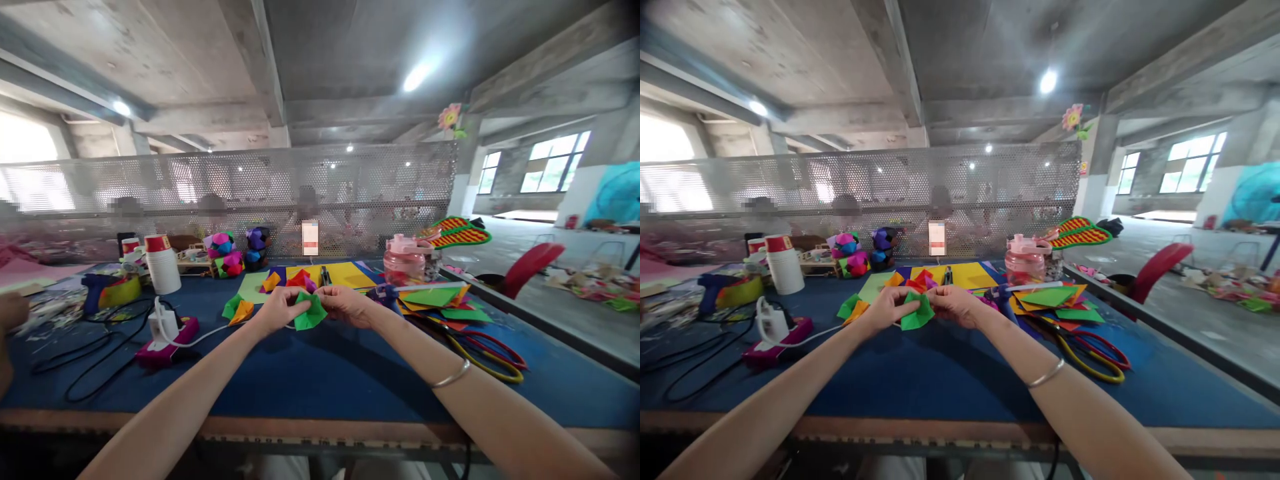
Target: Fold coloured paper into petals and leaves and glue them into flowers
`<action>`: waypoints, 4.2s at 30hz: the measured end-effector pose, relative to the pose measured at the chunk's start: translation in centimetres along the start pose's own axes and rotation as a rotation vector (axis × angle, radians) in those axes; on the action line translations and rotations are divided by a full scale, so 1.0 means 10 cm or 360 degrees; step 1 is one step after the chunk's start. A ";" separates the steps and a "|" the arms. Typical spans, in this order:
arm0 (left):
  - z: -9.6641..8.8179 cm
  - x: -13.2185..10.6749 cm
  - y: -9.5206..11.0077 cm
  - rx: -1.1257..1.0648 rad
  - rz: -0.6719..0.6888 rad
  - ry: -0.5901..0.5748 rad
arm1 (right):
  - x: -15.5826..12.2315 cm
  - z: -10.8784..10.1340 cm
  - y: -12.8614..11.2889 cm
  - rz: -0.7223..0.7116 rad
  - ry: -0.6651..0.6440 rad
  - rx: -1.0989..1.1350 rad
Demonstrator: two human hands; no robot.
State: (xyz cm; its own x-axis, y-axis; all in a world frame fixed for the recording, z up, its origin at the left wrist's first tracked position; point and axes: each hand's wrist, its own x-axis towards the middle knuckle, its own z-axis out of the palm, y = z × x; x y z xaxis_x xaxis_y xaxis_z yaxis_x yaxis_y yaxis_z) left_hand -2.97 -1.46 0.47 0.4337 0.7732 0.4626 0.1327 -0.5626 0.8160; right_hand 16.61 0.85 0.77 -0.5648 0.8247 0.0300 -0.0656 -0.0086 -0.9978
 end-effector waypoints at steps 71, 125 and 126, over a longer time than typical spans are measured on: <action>0.05 -0.03 -0.06 0.0663 -0.0049 0.0247 | -0.09 0.27 0.17 -0.0999 0.0381 -0.2080; 0.06 -0.03 -0.05 0.0999 -0.0036 0.0442 | -0.08 0.25 0.21 -0.0868 0.0430 -0.2020; 0.05 -0.03 -0.04 0.0992 -0.0041 0.0455 | -0.08 0.25 0.21 -0.0866 0.0443 -0.1948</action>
State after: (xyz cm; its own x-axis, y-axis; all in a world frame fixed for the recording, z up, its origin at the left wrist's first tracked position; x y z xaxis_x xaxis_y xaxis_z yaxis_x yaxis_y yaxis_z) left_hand -2.68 -1.65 -0.19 0.1825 0.7872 0.5890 0.6649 -0.5402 0.5159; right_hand 14.88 -1.21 -1.17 -0.5094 0.6499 0.5640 0.6208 0.7314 -0.2822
